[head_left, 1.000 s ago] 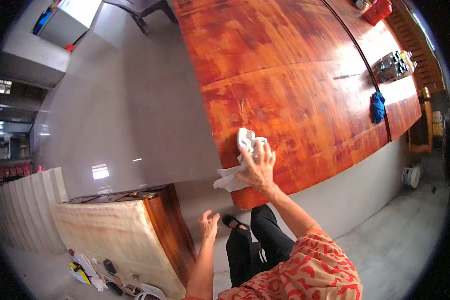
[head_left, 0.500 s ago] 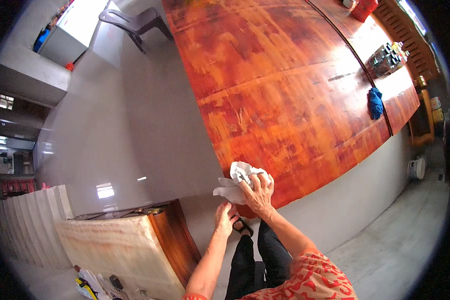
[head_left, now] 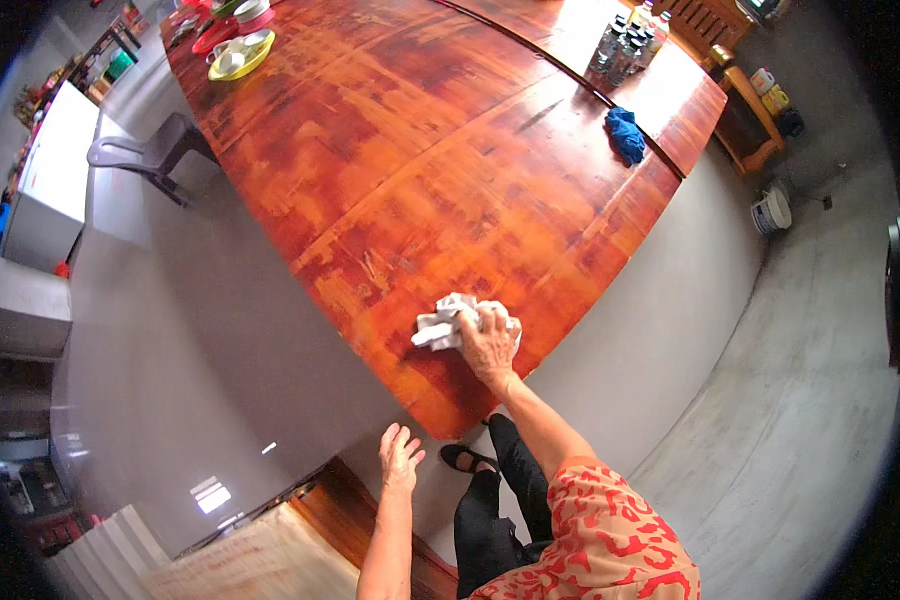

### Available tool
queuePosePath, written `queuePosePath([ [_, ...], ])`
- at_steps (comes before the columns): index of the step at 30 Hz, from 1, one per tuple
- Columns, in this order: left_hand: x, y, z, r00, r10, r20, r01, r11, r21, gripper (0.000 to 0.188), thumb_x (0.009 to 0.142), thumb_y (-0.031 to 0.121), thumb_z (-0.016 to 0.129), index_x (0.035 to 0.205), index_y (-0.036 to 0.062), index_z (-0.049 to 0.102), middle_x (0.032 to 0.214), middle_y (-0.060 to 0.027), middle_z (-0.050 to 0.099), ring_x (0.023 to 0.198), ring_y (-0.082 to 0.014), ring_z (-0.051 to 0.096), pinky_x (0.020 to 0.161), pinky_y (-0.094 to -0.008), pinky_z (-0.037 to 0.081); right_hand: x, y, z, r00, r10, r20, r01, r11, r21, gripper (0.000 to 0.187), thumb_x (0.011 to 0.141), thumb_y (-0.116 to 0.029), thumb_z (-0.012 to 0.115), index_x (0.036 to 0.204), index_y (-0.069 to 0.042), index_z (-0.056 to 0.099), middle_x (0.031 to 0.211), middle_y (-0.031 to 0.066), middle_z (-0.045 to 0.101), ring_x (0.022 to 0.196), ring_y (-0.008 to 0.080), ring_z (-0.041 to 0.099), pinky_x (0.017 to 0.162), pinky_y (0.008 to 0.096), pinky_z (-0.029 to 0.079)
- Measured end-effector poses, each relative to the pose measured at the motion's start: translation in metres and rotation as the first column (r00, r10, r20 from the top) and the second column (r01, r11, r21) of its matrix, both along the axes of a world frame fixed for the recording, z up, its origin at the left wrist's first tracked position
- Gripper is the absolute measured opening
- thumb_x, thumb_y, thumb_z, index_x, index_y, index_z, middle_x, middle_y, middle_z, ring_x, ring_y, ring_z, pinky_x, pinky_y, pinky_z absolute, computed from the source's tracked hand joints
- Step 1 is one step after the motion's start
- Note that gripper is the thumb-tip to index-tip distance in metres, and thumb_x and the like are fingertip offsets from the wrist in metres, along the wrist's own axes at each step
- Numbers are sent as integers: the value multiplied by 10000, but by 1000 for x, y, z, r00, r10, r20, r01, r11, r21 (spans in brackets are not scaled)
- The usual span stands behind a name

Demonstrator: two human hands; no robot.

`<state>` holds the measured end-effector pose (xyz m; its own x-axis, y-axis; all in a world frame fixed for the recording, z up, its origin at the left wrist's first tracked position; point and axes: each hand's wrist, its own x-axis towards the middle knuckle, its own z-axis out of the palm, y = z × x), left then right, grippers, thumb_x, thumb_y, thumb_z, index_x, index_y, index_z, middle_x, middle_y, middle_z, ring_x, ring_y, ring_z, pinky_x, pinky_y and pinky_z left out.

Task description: The person wipes a light-colored table surface and its wooden edges with a white cloth, then moves to a dark wooden table and wipes its surface around several bottles and containers. The person uses a white cloth to wipe the tables and a blue cloth is also visible on the second table.

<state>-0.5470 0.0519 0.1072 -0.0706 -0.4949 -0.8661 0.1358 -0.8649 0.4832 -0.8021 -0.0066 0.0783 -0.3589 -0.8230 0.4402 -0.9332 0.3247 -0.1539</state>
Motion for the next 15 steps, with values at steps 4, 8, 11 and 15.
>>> queuePosePath([
  [4, 1, -36, 0, 985, -110, 131, 119, 991, -68, 770, 901, 305, 642, 1514, 107, 219, 1536, -213, 243, 1311, -411, 385, 983, -548, 408, -37, -37, 3, 991, -128, 22, 127, 991, 51, 429, 839, -143, 574, 1184, -394, 617, 1438, -2, 432, 1253, 368, 414, 886, 543, 354],
  [8, -41, -75, 1, 920, -123, 373, 211, 956, -204, 888, 822, 317, 733, 1516, 151, 205, 1499, -238, 202, 1345, -388, 319, 1026, -545, 368, -33, -17, 5, 994, 96, 58, -105, 977, 186, 473, 827, -115, 545, 1196, -395, 641, 1463, -34, 437, 1277, 391, 414, 897, 579, 357],
  [11, -64, -103, -4, 853, -139, 503, 293, 925, -242, 1051, 785, 344, 763, 1545, 206, 51, 1498, -329, 100, 1403, -426, 195, 1121, -553, 250, -2, 10, 24, 965, 210, 157, -235, 959, 161, 410, 772, -353, 679, 1180, -368, 642, 1444, -23, 460, 1291, 426, 386, 903, 613, 339],
  [15, -90, -129, -15, 866, -34, 498, 106, 987, -118, 1140, 737, 418, 787, 1545, 190, 16, 1509, -334, 91, 1399, -444, 206, 1131, -525, 258, 19, 22, 20, 967, 224, 126, -248, 942, 227, 473, 727, -430, 713, 1190, -377, 630, 1417, -64, 476, 1277, 380, 402, 949, 618, 312],
])
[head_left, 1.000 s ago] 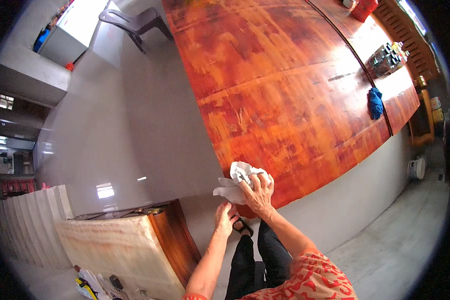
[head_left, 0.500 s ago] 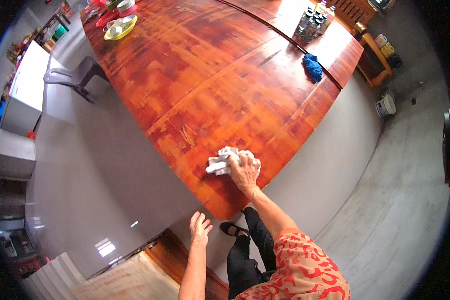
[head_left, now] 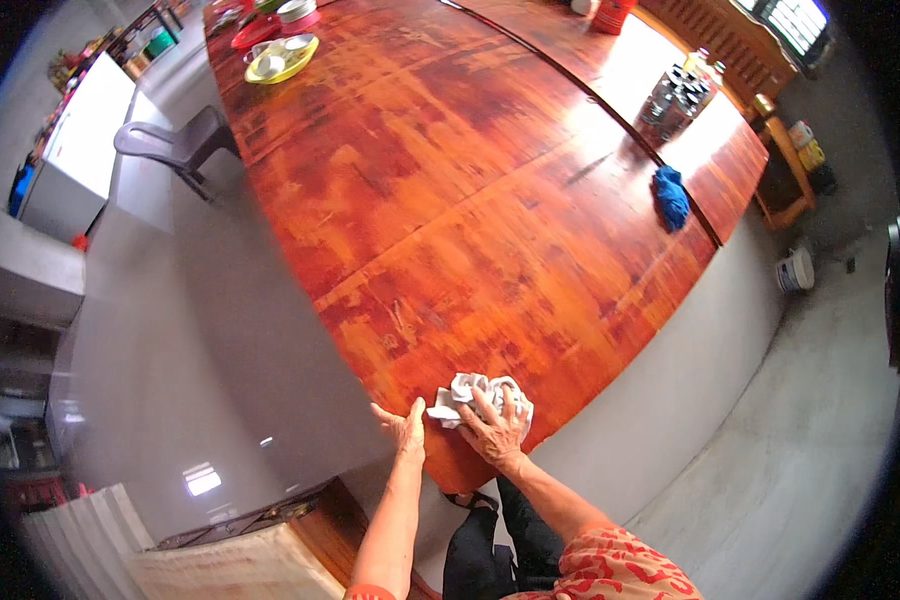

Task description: The person wipes a light-colored table surface and its wooden edges with a white cloth, then moves to a dark wooden table and wipes its surface around several bottles and containers. The person uses a white cloth to wipe the tables and a blue cloth is also visible on the second table.

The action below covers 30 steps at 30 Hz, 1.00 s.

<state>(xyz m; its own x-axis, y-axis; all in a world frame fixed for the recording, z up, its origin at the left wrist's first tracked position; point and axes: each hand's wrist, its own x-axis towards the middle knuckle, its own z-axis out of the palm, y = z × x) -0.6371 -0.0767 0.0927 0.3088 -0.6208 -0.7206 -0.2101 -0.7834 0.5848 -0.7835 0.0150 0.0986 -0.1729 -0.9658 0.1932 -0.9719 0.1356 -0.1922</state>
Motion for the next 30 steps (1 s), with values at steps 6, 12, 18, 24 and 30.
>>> queuePosePath([
  [6, 5, -5, -35, 998, 70, -2, -70, 994, -79, 1182, 622, 406, 868, 1487, 55, 142, 1425, -281, 330, 1322, -422, 352, 1084, -522, 321, -3, -71, -9, 997, 57, -56, -58, 998, -28, 364, 798, -299, 650, 1161, -329, 648, 1334, -78, 562, 1224, 305, 486, 930, 575, 330],
  [12, -5, -8, -11, 978, -84, 191, 61, 990, 124, 1317, 535, 489, 902, 1475, 72, 80, 1414, -290, 251, 1328, -469, 243, 1097, -582, 249, -11, -173, -8, 994, 99, 36, -96, 992, -81, 415, 839, -276, 610, 1251, -323, 586, 1380, -53, 526, 1254, 300, 473, 1034, 608, 287],
  [18, -6, -5, -8, 945, -160, 285, 110, 977, 183, 1345, 514, 575, 883, 1462, 85, 63, 1388, -261, 263, 1272, -446, 298, 1049, -572, 307, -17, -263, -11, 989, 142, 47, -142, 990, 7, 402, 913, -316, 528, 1314, -331, 511, 1438, -48, 461, 1330, 312, 390, 1052, 616, 235],
  [24, -11, -7, -2, 961, -118, 252, 83, 986, 146, 1309, 507, 597, 876, 1442, 85, 117, 1375, -227, 289, 1247, -431, 328, 1047, -544, 322, -18, -307, -9, 991, 121, 60, -123, 992, 40, 422, 914, -206, 518, 1288, -401, 540, 1458, -81, 433, 1357, 342, 360, 1051, 615, 251],
  [30, -10, -6, -14, 947, -95, 308, 55, 989, 135, 1261, 522, 473, 910, 1444, 86, 141, 1365, -245, 309, 1240, -436, 339, 1064, -546, 317, -14, -218, -3, 958, 277, 70, -280, 959, 34, 407, 866, -191, 529, 1198, -406, 626, 1443, -78, 464, 1325, 327, 397, 1064, 589, 250],
])
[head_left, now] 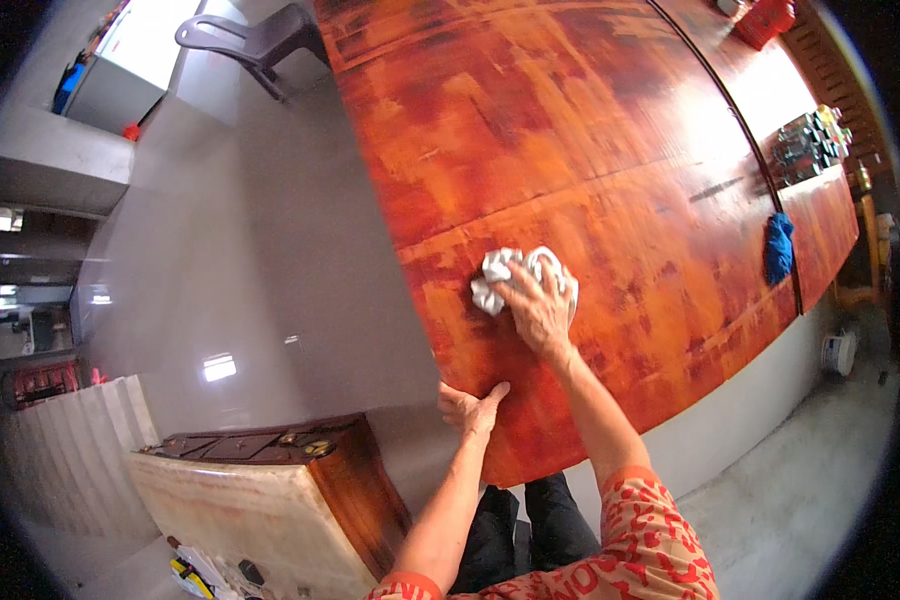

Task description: The person wipes a light-colored table surface and its wooden edges with a white cloth, then moves to a dark wooden table and wipes its surface around several bottles and containers. The person uses a white cloth to wipe the tables and a blue cloth is also visible on the second table.

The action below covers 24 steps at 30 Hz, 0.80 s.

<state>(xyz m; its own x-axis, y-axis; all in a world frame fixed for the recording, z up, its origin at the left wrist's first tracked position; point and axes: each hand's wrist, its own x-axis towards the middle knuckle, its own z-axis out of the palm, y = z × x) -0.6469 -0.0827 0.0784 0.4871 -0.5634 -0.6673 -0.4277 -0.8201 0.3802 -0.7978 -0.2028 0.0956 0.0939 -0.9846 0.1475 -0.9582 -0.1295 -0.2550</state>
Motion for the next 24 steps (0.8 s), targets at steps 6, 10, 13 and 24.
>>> queuePosePath([
  [6, 3, -1, -1, 999, 13, -40, -15, 999, -48, 1248, 535, 417, 912, 1464, 104, 139, 1361, -245, 329, 1246, -449, 352, 1075, -579, 306, -10, 133, 10, 999, -23, -29, 23, 1000, -9, 350, 830, -239, 563, 1122, -405, 663, 1402, -89, 504, 1254, 314, 444, 1022, 562, 293],
  [10, 2, -2, -5, 990, 70, -121, -80, 994, -78, 1207, 544, 340, 920, 1456, 104, 166, 1374, -242, 312, 1272, -437, 329, 1096, -580, 291, -25, 178, 7, 997, 6, -71, -8, 1000, -28, 321, 782, -278, 624, 1061, -432, 666, 1348, -111, 537, 1225, 284, 455, 990, 569, 311],
  [13, 3, 0, -4, 987, 68, -146, -84, 991, -101, 1196, 547, 324, 921, 1459, 102, 179, 1384, -246, 308, 1293, -434, 310, 1103, -568, 289, -40, 158, 9, 997, 68, -29, -68, 998, 20, 304, 777, -288, 629, 1048, -418, 668, 1340, -109, 543, 1226, 279, 457, 994, 573, 309],
  [24, 4, 4, 3, 995, 35, -93, -43, 995, -94, 1260, 494, 442, 924, 1444, 72, 182, 1371, -253, 327, 1308, -414, 285, 1095, -545, 271, -94, 17, -1, 989, -132, -67, 133, 991, 0, 349, 835, -287, 594, 1162, -405, 628, 1390, -70, 503, 1285, 326, 428, 1065, 592, 256],
])
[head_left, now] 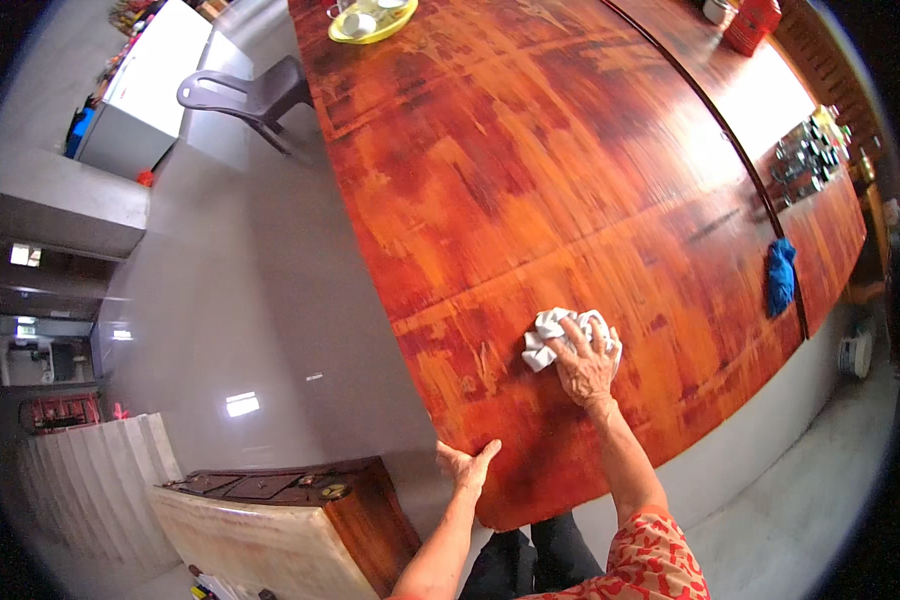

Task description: The person wipes a light-colored table surface and its wooden edges with a white cloth, then moves to a dark wooden table and wipes its surface around several bottles and containers. The person uses a white cloth to wipe the tables and a blue cloth is also visible on the second table.

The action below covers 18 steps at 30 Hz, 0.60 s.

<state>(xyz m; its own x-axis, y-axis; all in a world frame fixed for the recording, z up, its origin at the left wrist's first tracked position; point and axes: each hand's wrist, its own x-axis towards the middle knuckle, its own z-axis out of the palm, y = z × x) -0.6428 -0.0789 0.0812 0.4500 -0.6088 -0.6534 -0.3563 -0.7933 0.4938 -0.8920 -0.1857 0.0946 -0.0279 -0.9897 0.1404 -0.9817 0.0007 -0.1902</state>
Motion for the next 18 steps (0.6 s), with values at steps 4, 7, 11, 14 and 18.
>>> queuePosePath([
  [4, 4, 2, 1, 998, -28, 57, 30, 999, -34, 1236, 491, 430, 930, 1420, 79, 195, 1371, -230, 311, 1276, -413, 313, 1070, -556, 300, -22, -55, -6, 997, -76, 22, 77, 996, -40, 386, 823, -279, 642, 1191, -390, 619, 1415, -58, 469, 1347, 322, 347, 1083, 585, 241],
  [7, -2, -6, 12, 999, 1, 37, -4, 996, 91, 1214, 493, 433, 931, 1405, 83, 210, 1366, -221, 312, 1271, -409, 319, 1067, -542, 311, -51, -86, -17, 996, -85, 31, 87, 993, -82, 395, 835, -290, 600, 1214, -399, 595, 1420, -36, 474, 1333, 355, 369, 1071, 606, 242],
  [11, 2, 0, 8, 999, -8, 45, 8, 1000, 3, 1195, 491, 446, 929, 1391, 82, 233, 1354, -221, 327, 1275, -401, 316, 1069, -531, 310, -60, -117, -8, 978, -208, -25, 209, 976, 56, 421, 877, -293, 563, 1274, -429, 543, 1464, -39, 436, 1359, 362, 339, 1077, 621, 243],
  [14, 0, -2, 7, 998, -10, 57, 10, 1000, -3, 1190, 488, 452, 926, 1387, 74, 243, 1349, -225, 343, 1278, -397, 319, 1077, -529, 290, -54, -113, -12, 960, -281, 16, 280, 959, 46, 435, 887, -275, 568, 1288, -440, 538, 1482, -42, 411, 1372, 363, 321, 1077, 627, 235],
  [18, 0, -2, 3, 1000, -8, 25, 10, 997, -73, 1168, 500, 431, 917, 1389, 50, 261, 1361, -233, 356, 1299, -398, 304, 1088, -527, 261, -29, -76, -19, 939, -341, 43, 339, 939, 51, 416, 872, -306, 592, 1267, -433, 560, 1469, -40, 428, 1369, 376, 335, 1042, 649, 288],
])
